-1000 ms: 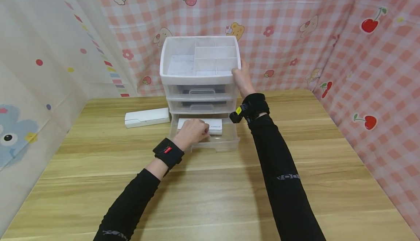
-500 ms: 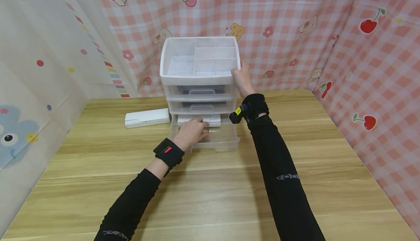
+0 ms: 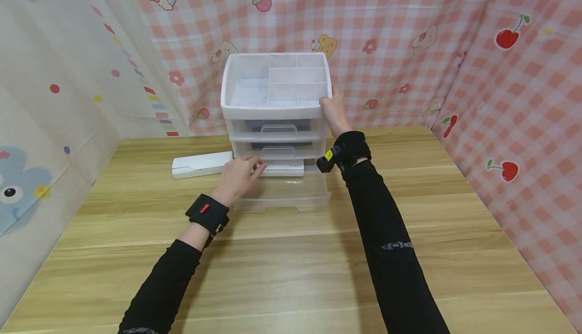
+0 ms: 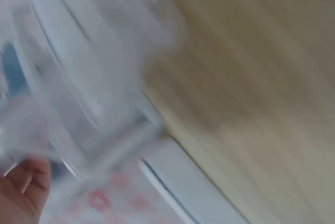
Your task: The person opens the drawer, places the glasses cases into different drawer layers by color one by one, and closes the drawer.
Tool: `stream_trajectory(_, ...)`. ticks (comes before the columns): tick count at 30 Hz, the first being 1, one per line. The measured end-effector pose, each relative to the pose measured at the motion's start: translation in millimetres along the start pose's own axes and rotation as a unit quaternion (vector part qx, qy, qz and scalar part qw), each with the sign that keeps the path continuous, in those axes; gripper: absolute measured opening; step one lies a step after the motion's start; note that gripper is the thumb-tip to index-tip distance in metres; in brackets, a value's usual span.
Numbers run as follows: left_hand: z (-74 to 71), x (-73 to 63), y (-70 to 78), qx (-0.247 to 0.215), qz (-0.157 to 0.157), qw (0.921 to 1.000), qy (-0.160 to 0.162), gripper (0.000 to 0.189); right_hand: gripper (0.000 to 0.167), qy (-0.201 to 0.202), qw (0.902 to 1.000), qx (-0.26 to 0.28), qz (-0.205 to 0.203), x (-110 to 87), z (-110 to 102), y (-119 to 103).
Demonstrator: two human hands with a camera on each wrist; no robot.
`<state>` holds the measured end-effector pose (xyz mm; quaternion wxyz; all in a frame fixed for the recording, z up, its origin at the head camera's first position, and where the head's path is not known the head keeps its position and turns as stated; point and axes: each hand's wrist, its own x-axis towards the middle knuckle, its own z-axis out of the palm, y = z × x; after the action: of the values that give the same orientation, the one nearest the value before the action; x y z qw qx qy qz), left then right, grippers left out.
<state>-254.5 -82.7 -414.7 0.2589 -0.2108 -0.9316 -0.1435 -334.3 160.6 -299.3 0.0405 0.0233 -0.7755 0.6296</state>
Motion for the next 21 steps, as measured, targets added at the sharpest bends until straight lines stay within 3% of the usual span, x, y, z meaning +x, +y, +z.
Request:
stream_trajectory(5,-5.1,-8.8,-31.1,-0.005,-0.046,0.9971,0.06,0.022,0.065,-0.001,1.0,-0.002,0.009,0.3,0,0)
stream_trajectory(9,-9.1,-12.2,-54.6,0.011,-0.073,0.9951,0.065,0.022,0.065,-0.001,0.9999,-0.003,0.011,0.2,0,0)
stream_trajectory(15,-18.5,-10.6,-84.1,0.049,-0.072,0.9962,-0.004,0.03,0.064,-0.004,0.9999,-0.007,0.007,-1.4,1,0)
stream_trajectory(18,-24.0,-9.4,-94.2,0.074,-0.072,0.9928,-0.061,0.045,0.064,-0.001,1.0,-0.007,0.004,-0.9,0,0)
stream_trajectory(21,-27.3,-8.5,-101.8,0.083,-0.085,0.9839,-0.133,0.06,0.064,-0.001,1.0,-0.005,0.004,0.0,0,1)
